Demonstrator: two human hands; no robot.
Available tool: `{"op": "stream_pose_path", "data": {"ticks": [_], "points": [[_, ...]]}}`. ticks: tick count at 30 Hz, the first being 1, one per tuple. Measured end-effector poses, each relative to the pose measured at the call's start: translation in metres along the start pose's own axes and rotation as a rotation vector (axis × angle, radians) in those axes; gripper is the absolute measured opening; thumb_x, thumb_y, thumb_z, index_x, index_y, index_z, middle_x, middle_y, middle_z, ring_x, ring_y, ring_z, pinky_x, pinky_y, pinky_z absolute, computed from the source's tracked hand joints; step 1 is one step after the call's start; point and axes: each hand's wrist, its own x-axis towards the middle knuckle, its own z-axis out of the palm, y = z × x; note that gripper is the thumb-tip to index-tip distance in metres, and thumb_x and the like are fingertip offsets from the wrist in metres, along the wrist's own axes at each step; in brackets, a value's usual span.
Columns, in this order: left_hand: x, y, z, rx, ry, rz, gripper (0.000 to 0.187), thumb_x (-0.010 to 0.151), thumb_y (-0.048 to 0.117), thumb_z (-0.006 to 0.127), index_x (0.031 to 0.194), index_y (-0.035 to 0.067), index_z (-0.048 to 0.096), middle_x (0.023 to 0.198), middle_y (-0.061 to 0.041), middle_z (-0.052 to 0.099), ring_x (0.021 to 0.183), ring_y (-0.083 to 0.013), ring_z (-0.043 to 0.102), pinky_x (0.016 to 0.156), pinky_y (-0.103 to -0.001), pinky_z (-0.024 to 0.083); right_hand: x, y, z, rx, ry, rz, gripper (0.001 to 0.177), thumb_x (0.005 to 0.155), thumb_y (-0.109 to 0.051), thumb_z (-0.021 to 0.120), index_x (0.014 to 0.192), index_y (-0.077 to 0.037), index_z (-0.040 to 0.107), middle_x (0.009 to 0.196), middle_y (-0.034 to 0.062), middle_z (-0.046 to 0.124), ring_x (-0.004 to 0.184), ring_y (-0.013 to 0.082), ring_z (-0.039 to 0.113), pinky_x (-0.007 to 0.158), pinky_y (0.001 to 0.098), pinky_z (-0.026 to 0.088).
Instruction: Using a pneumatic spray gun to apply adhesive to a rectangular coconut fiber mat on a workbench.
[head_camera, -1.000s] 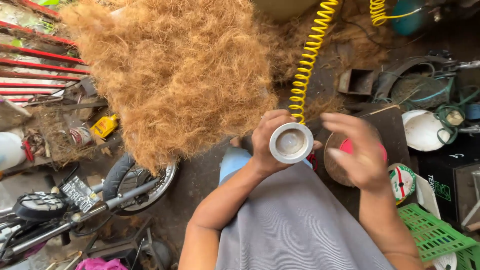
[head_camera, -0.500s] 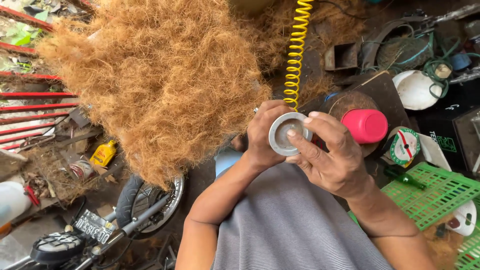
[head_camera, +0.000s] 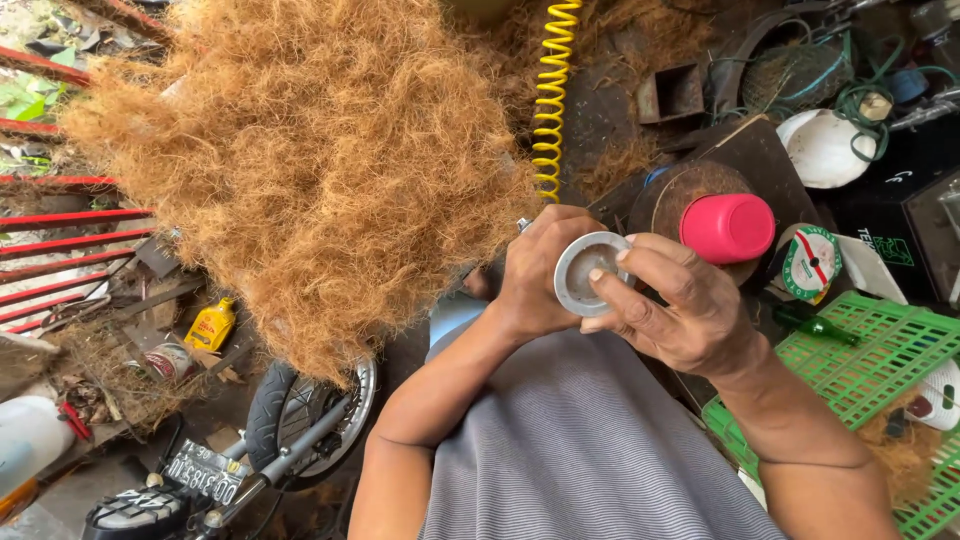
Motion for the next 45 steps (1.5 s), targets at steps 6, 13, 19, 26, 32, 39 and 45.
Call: {"op": "stream_pose_path", "data": {"ticks": [6,13,19,26,32,39,45], "points": [[0.006,0.01,-0.003,-0.048,-0.064,-0.038,0.046,0.073,0.03,0.083,0.107,0.004,0.065,0.092,-0.014,0.066,0.075,-0.0317,0.067,0.062,-0.04,0.056,-0.008,0.0,-0.005,0.074,0.002,0.004,0.03,0.093,-0.03,0.07,0.086,0.0,0.068,0.099,0.0173,0.06,0.086,0.0341,0.069,0.079,0.0424,0.061],[0.007,0.011,-0.004,-0.018,-0.1,-0.024,0.039,0.078,0.026,0.08,0.107,0.006,0.065,0.095,-0.012,0.066,0.079,-0.031,0.068,0.065,-0.038,0.056,0.006,0.004,-0.022,0.428,-0.042,0.523,0.01,0.084,-0.007,0.076,0.087,-0.001,0.068,0.105,0.0148,0.066,0.086,0.0288,0.071,0.077,0.0397,0.059],[0.004,0.012,0.0,-0.024,-0.116,-0.02,0.038,0.075,0.02,0.08,0.106,0.005,0.064,0.095,-0.014,0.065,0.078,-0.0317,0.066,0.062,-0.038,0.054,0.014,0.0,-0.015,0.534,-0.051,0.626,0.011,0.079,0.003,0.075,0.076,-0.003,0.066,0.09,0.0128,0.065,0.066,0.0213,0.064,0.06,0.0338,0.055],[-0.003,0.008,0.003,-0.021,-0.131,-0.012,0.04,0.074,0.02,0.08,0.107,0.006,0.065,0.097,-0.012,0.065,0.08,-0.0309,0.067,0.063,-0.038,0.055,0.009,0.001,-0.016,0.541,-0.043,0.637,0.017,0.076,0.013,0.071,0.072,-0.002,0.064,0.081,0.0139,0.064,0.062,0.0219,0.062,0.055,0.0319,0.052],[-0.006,0.007,0.008,0.014,-0.121,-0.003,0.037,0.075,0.022,0.078,0.106,0.008,0.065,0.095,-0.009,0.064,0.078,-0.0276,0.066,0.062,-0.034,0.054,0.007,0.001,-0.017,0.606,-0.033,0.674,0.018,0.074,0.015,0.07,0.073,-0.002,0.064,0.079,0.0129,0.063,0.062,0.0192,0.06,0.055,0.0305,0.052],[-0.008,0.007,0.009,0.0,-0.133,0.002,0.039,0.073,0.021,0.079,0.106,0.006,0.065,0.094,-0.011,0.064,0.079,-0.0294,0.066,0.061,-0.036,0.054,-0.001,0.004,-0.018,0.692,-0.059,0.737,0.016,0.076,0.015,0.07,0.075,0.0,0.064,0.079,0.0131,0.061,0.063,0.0172,0.06,0.052,0.0286,0.052],[-0.007,0.008,0.007,-0.006,-0.154,0.017,0.04,0.072,0.019,0.08,0.106,0.006,0.064,0.093,-0.012,0.063,0.079,-0.0306,0.065,0.061,-0.037,0.053,-0.006,0.007,-0.016,0.776,-0.068,0.761,0.018,0.076,0.016,0.072,0.075,0.0,0.063,0.08,0.0122,0.059,0.066,0.0141,0.058,0.052,0.0278,0.05]]}}
